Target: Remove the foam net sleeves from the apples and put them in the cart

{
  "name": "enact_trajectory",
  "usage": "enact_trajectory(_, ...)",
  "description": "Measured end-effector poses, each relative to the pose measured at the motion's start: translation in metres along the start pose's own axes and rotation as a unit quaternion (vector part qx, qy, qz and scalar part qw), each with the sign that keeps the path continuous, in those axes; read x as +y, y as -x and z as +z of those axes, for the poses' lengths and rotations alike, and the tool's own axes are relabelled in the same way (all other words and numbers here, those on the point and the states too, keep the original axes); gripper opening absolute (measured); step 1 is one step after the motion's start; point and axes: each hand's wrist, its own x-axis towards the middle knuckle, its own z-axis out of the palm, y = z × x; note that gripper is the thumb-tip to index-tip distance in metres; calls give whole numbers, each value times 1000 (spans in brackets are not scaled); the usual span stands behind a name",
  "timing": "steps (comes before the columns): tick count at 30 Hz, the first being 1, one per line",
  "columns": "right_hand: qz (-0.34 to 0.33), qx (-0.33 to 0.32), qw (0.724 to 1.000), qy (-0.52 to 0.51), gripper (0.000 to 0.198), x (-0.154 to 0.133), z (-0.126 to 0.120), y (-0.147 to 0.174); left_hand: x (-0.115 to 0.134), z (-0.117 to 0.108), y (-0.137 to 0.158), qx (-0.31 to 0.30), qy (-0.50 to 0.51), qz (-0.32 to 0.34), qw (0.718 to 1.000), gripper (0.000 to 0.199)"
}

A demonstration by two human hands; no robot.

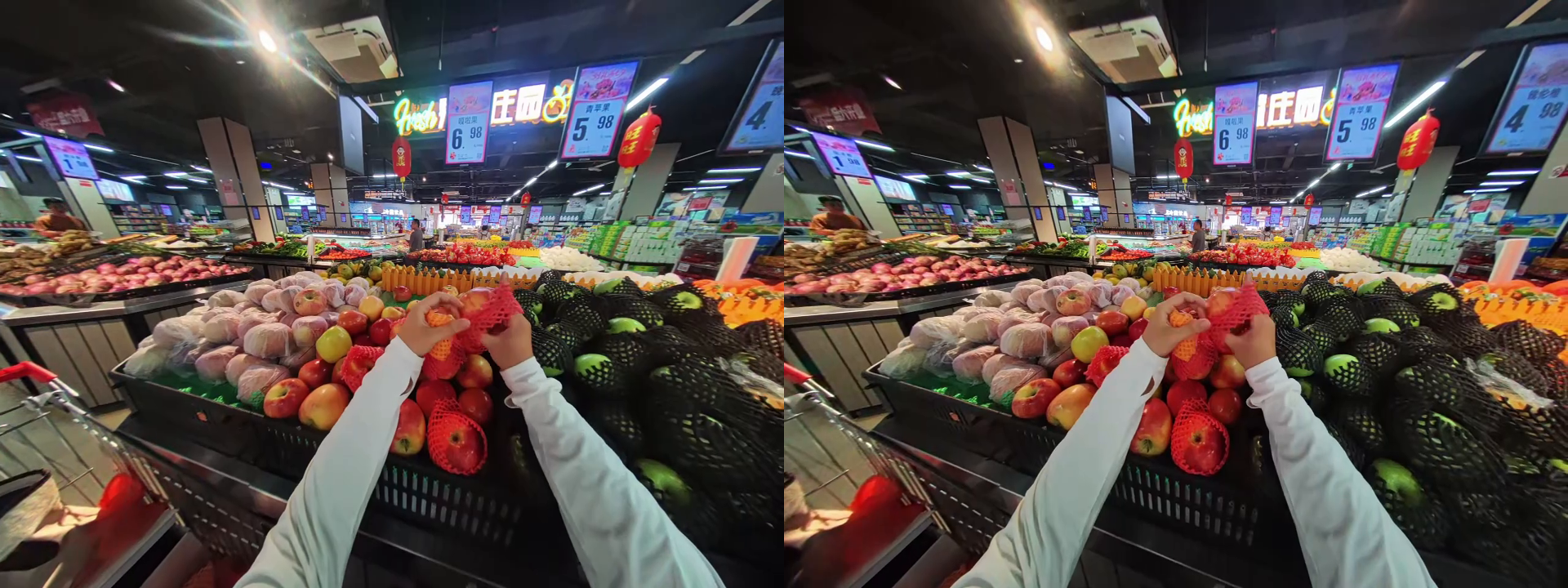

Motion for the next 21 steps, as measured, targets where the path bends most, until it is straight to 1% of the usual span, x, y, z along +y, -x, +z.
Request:
enact_trajectory(2,-68,-21,993,92,47,-4,-4,0,-3,3,0,6,-67,16,998,37)
enact_trajectory(3,-89,-29,988,120,50,-5,-5,0,-4,4,0,3,-89,26,996,36)
enact_trajectory(6,-108,-38,981,159,58,-4,-6,0,-7,4,-1,-11,-115,60,991,34)
enact_trajectory(8,-124,-32,979,159,61,-4,-6,1,-8,3,-1,3,-113,56,992,32)
enact_trajectory(9,-136,-25,978,155,62,-4,-6,2,-8,3,0,14,-112,42,993,35)
enact_trajectory(10,-150,-21,977,150,63,-6,-6,3,-7,2,0,16,-110,23,994,45)
enact_trajectory(12,-174,-23,974,145,62,-11,-5,4,-5,1,2,-7,-111,-16,994,69)
enact_trajectory(13,-182,-31,972,147,61,-13,-5,5,-3,1,2,-27,-113,-31,993,75)
enact_trajectory(15,-188,-54,969,151,58,-18,-6,6,-1,1,3,-47,-117,-53,991,73)
enact_trajectory(17,-180,-57,969,158,48,-22,-8,5,-1,1,2,-21,-111,-77,991,68)
enact_trajectory(19,-166,-48,972,157,39,-28,-12,4,-6,1,1,12,-58,-111,992,56)
enact_trajectory(21,-155,-40,977,137,34,-37,-18,4,-15,2,-2,32,12,-137,990,43)
